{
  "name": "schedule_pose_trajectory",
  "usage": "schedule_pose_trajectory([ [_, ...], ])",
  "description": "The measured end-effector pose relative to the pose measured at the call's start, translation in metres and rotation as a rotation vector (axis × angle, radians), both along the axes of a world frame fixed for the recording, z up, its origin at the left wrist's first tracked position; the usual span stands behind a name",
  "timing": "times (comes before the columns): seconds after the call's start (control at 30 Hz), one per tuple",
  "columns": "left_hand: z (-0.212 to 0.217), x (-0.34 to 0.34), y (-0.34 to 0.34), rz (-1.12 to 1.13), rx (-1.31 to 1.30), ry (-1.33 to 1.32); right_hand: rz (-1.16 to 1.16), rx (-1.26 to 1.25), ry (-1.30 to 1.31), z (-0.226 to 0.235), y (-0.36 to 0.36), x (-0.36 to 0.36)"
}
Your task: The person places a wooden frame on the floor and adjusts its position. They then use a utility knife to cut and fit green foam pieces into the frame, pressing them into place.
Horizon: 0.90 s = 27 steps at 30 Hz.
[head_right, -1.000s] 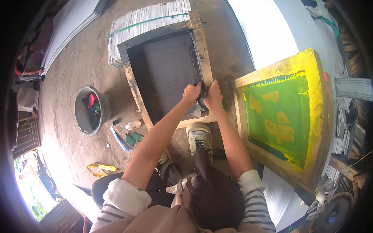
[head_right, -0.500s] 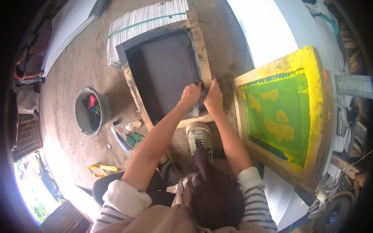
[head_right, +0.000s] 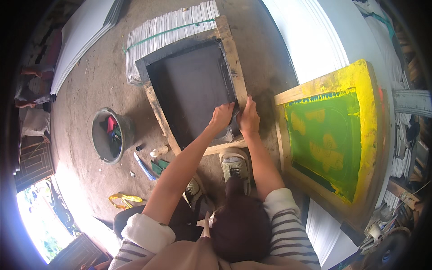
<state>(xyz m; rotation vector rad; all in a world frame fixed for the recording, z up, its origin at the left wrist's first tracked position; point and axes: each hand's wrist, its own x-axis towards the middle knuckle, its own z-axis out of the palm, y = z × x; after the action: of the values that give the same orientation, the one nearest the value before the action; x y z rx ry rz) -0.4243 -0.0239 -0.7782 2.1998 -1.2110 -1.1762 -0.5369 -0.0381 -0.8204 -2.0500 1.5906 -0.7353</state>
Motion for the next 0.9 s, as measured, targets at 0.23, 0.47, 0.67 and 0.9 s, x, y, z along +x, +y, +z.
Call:
schedule_pose_trajectory([
  [0.23, 0.006, -0.001, 0.005, 0.108, -0.013, 0.092, -0.036, -0.020, -0.006, 0.002, 0.002, -0.002],
  [0.47, 0.031, 0.012, 0.021, 0.174, -0.089, 0.180, -0.039, -0.027, -0.014, 0.014, 0.003, 0.000],
  [0.67, 0.042, 0.020, 0.024, 0.212, -0.167, 0.204, -0.036, 0.001, -0.026, 0.015, 0.002, 0.002],
  [0.9, 0.031, 0.030, 0.020, 0.184, -0.093, 0.226, -0.013, 0.053, -0.030, 0.014, 0.000, 0.002],
])
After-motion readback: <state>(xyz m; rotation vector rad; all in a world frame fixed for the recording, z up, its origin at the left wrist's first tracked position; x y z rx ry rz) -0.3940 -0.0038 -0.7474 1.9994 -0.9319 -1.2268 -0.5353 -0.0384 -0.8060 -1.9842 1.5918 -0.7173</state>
